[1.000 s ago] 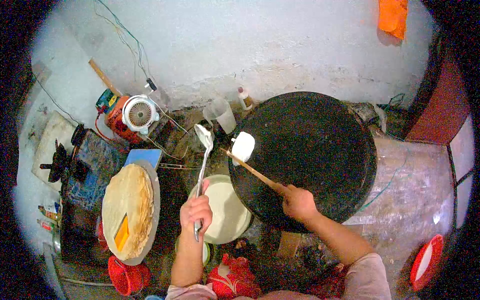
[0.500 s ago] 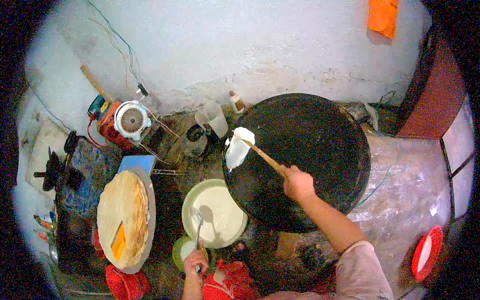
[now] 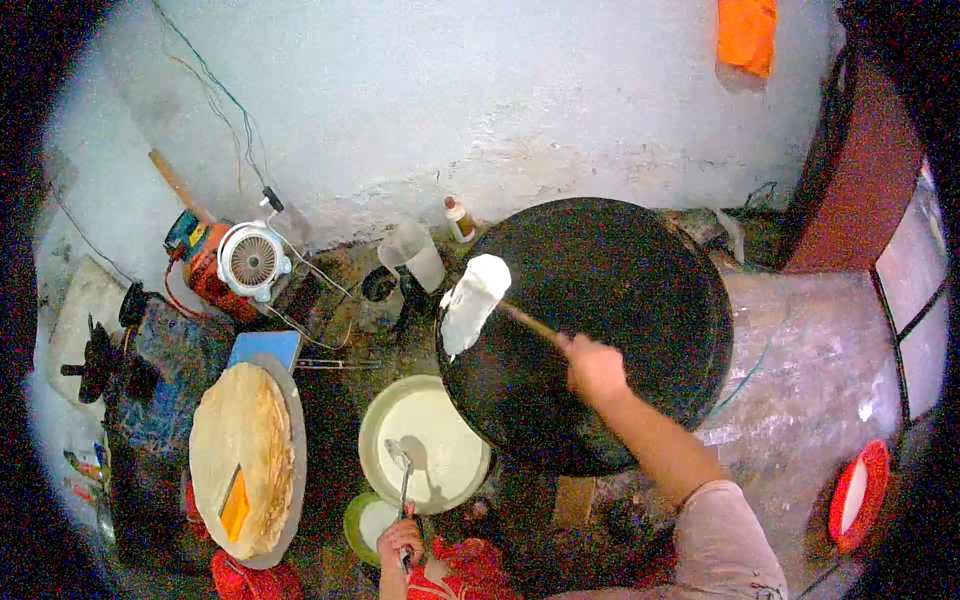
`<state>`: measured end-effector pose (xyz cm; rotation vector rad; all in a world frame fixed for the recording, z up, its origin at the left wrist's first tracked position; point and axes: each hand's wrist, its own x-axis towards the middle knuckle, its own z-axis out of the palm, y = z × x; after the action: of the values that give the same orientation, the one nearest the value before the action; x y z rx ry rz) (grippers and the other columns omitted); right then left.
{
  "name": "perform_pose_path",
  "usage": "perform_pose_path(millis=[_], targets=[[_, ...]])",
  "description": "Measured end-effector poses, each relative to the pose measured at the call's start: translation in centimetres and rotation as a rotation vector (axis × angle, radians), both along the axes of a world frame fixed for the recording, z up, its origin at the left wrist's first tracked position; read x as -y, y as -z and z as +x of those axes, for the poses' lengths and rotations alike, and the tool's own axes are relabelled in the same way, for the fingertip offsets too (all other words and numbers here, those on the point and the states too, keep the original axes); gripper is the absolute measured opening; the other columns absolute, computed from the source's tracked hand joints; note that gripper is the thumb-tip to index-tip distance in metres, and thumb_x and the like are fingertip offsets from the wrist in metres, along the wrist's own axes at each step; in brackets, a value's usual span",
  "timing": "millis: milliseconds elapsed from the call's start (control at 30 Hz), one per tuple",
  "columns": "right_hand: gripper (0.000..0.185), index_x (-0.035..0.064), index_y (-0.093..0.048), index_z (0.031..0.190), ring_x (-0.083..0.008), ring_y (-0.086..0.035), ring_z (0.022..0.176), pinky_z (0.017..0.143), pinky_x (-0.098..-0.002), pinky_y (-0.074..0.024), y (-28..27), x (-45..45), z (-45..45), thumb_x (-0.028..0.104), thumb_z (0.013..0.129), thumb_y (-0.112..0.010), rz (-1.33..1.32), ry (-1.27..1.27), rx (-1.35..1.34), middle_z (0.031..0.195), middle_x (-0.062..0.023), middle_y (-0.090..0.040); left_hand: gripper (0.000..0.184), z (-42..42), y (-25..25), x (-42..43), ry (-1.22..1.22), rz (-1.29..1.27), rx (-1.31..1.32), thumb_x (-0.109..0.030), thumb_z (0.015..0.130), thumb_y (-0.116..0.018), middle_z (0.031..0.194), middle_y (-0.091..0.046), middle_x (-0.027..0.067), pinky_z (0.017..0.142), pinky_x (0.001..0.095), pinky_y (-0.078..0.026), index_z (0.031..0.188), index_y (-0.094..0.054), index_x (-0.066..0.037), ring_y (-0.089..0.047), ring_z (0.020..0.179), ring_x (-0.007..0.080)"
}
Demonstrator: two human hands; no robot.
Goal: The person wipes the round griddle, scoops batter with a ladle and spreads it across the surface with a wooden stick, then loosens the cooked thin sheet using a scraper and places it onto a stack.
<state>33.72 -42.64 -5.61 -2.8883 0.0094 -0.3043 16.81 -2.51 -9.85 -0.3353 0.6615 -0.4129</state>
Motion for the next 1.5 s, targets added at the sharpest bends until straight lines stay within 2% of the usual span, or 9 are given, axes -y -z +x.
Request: perform_pose_path(millis=[167,333,533,700,800,833,867,1033,1500], targets=[[0.035,0.0133,-0.062,0.106,-0.0312,-0.059,0.083,0.074,-0.0394,-0.0485,-0.5,-1.6,0.8,0.011,0.072,-0.055,0.454,0.127,0.035,0.092,-0.0127,-0.062,0.035,-0.2,-0.4,0.0,-0.02,0.048,-0.023,-0.009,0.087,-0.04,0.064,-0.041,-0.002,0.044,0.0191,-0.035,0.117,-0.046,0.009,-0.039,0.048,0.0067],[0.048,0.0111,-0.052,0.118,-0.0293,-0.058,0.071,0.062,-0.0393,-0.0482,0.5,-2.8,3.0,0.006,0.07,-0.056,-0.059,0.019,0.067,0.085,-0.0086,-0.055,0.033,-0.4,0.7,-0.2,-0.035,0.116,0.007,-0.009,0.087,-0.039,0.062,-0.04,-0.0027,0.044,0.018,-0.036,0.114,-0.047,0.008,-0.038,0.047,0.006],[0.036,0.0157,-0.06,0.108,-0.0314,-0.059,0.079,0.07,-0.0413,-0.0482,0.9,-2.0,0.6,0.012,0.073,-0.054,0.441,0.1,0.148,0.078,-0.013,-0.058,0.032,-0.1,1.6,-1.1,0.025,0.084,0.003,-0.009,0.085,-0.039,0.061,-0.042,-0.0022,0.041,0.0181,-0.035,0.111,-0.05,0.006,-0.04,0.046,0.006],[0.044,0.0146,-0.056,0.115,-0.0272,-0.059,0.072,0.062,-0.0392,-0.0478,-0.6,2.0,2.8,0.009,0.071,-0.056,-0.027,0.208,0.047,0.082,-0.0095,-0.055,0.031,0.5,0.5,-0.6,0.056,0.231,-0.043,-0.008,0.085,-0.039,0.06,-0.041,-0.0023,0.041,0.0184,-0.034,0.111,-0.051,0.003,-0.038,0.046,0.0051],[0.044,0.0123,-0.056,0.116,-0.029,-0.06,0.088,0.077,-0.0377,-0.0478,0.0,1.2,2.9,0.01,0.071,-0.054,0.387,0.308,-0.006,0.099,-0.012,-0.06,0.031,-0.3,1.1,-0.8,0.098,0.45,0.114,-0.009,0.085,-0.039,0.06,-0.04,-0.0026,0.041,0.018,-0.034,0.111,-0.051,0.004,-0.037,0.046,0.0052],[0.043,0.0117,-0.056,0.115,-0.0287,-0.058,0.095,0.083,-0.0362,-0.0459,-2.5,-0.9,2.0,0.011,0.072,-0.052,0.46,0.331,-0.106,0.107,-0.0125,-0.06,0.03,0.4,1.1,-1.0,0.072,0.106,-0.043,-0.01,0.085,-0.039,0.061,-0.04,-0.0027,0.042,0.0177,-0.034,0.109,-0.052,0.004,-0.037,0.045,0.0054],[0.042,0.0119,-0.056,0.114,-0.03,-0.062,0.077,0.068,-0.0424,-0.0502,1.0,-1.6,2.0,0.011,0.072,-0.05,0.335,0.121,0.29,0.09,-0.0115,-0.061,0.031,0.5,1.2,-0.9,0.062,0.138,-0.075,-0.01,0.085,-0.039,0.061,-0.041,-0.0028,0.042,0.0182,-0.035,0.109,-0.052,0.004,-0.037,0.046,0.0058],[0.035,0.0094,-0.052,0.111,-0.0286,-0.061,0.073,0.062,-0.0377,-0.0512,-0.3,2.4,5.9,0.018,0.077,-0.056,-0.08,0.261,0.045,0.089,-0.0126,-0.057,0.03,0.2,0.5,-0.8,0.084,0.131,-0.04,-0.012,0.087,-0.04,0.062,-0.042,-0.0026,0.044,0.0192,-0.037,0.11,-0.052,0.005,-0.04,0.048,0.0058],[0.046,0.0132,-0.053,0.116,-0.0336,-0.058,0.089,0.077,-0.0414,-0.0469,-2.4,1.7,1.7,0.009,0.07,-0.052,0.412,0.412,-0.118,0.101,-0.0154,-0.059,0.028,0.6,2.3,-1.8,0.138,0.262,-0.081,-0.013,0.085,-0.042,0.055,-0.039,-0.005,0.041,0.017,-0.033,0.109,-0.054,-0.003,-0.035,0.041,0.0052]])
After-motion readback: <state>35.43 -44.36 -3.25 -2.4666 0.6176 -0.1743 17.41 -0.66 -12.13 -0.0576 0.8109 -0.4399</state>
